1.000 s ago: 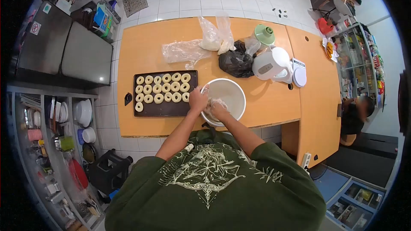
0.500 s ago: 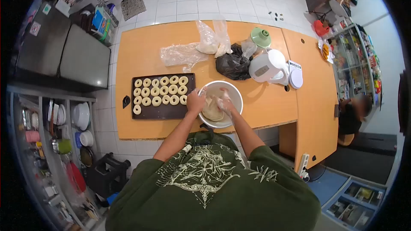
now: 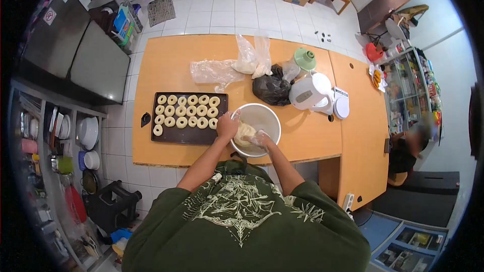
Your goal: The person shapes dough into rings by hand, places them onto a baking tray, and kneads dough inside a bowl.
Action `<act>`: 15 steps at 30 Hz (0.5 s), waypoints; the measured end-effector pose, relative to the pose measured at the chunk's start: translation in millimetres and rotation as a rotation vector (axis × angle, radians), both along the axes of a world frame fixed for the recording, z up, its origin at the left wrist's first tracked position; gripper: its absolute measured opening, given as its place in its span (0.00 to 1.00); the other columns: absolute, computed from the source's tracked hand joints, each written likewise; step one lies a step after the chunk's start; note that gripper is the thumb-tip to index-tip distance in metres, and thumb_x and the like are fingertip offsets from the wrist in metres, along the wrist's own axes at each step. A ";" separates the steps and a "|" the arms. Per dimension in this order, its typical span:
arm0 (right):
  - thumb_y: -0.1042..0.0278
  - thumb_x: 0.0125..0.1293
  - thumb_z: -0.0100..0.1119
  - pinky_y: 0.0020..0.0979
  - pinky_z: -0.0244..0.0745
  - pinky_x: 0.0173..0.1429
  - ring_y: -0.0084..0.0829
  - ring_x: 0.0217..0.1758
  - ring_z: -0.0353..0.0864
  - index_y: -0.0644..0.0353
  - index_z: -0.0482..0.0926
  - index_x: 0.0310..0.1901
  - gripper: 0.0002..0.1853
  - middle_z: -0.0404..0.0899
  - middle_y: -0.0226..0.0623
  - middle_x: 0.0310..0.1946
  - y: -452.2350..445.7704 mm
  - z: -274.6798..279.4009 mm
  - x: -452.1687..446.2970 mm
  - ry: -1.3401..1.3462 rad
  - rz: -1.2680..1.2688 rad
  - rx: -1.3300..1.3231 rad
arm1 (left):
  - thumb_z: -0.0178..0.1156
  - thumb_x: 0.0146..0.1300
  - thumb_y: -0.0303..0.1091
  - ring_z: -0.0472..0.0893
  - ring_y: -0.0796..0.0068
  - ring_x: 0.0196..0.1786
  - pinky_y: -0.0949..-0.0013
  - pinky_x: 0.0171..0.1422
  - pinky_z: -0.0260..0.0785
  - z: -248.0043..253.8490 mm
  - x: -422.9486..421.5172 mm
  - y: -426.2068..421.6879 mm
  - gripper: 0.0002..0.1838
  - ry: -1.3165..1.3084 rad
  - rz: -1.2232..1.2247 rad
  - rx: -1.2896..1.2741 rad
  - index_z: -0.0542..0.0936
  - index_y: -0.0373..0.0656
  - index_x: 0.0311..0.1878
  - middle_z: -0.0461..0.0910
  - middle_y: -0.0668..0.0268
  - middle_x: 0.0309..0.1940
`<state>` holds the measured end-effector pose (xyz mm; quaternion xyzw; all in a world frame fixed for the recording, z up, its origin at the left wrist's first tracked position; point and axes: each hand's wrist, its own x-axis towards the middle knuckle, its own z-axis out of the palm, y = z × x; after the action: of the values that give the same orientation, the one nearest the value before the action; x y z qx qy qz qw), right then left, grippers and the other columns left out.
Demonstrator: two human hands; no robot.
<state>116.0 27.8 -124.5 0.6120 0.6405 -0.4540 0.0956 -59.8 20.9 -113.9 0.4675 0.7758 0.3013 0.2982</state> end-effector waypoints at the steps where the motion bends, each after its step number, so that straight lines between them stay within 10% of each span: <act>1: 0.35 0.44 0.70 0.45 0.76 0.54 0.49 0.49 0.81 0.71 0.79 0.44 0.41 0.81 0.57 0.41 5.2 3.2 -0.9 0.001 0.009 0.006 | 0.55 0.65 0.54 0.80 0.42 0.39 0.47 0.44 0.70 0.7 -1.5 0.0 0.24 0.001 0.009 0.006 0.80 0.38 0.36 0.81 0.46 0.32; 3: 0.37 0.43 0.72 0.49 0.68 0.62 0.58 0.57 0.73 0.60 0.65 0.65 0.51 0.71 0.68 0.52 10.7 6.5 -0.8 -0.090 0.054 0.072 | 0.55 0.65 0.54 0.80 0.42 0.39 0.47 0.44 0.71 2.2 -2.5 -1.6 0.24 -0.016 0.003 0.051 0.81 0.38 0.37 0.82 0.47 0.33; 15: 0.69 0.53 0.66 0.53 0.70 0.58 0.56 0.59 0.65 0.47 0.63 0.63 0.35 0.63 0.52 0.55 -17.5 28.0 -15.5 -0.150 0.272 0.699 | 0.53 0.66 0.57 0.80 0.40 0.40 0.45 0.45 0.71 -2.0 1.0 2.7 0.26 -0.034 -0.014 -0.046 0.81 0.38 0.39 0.81 0.45 0.34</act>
<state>100.5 10.3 -96.5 0.5486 0.8233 -0.1453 -0.0130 -58.8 23.6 -115.9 0.4605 0.7740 0.2895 0.3241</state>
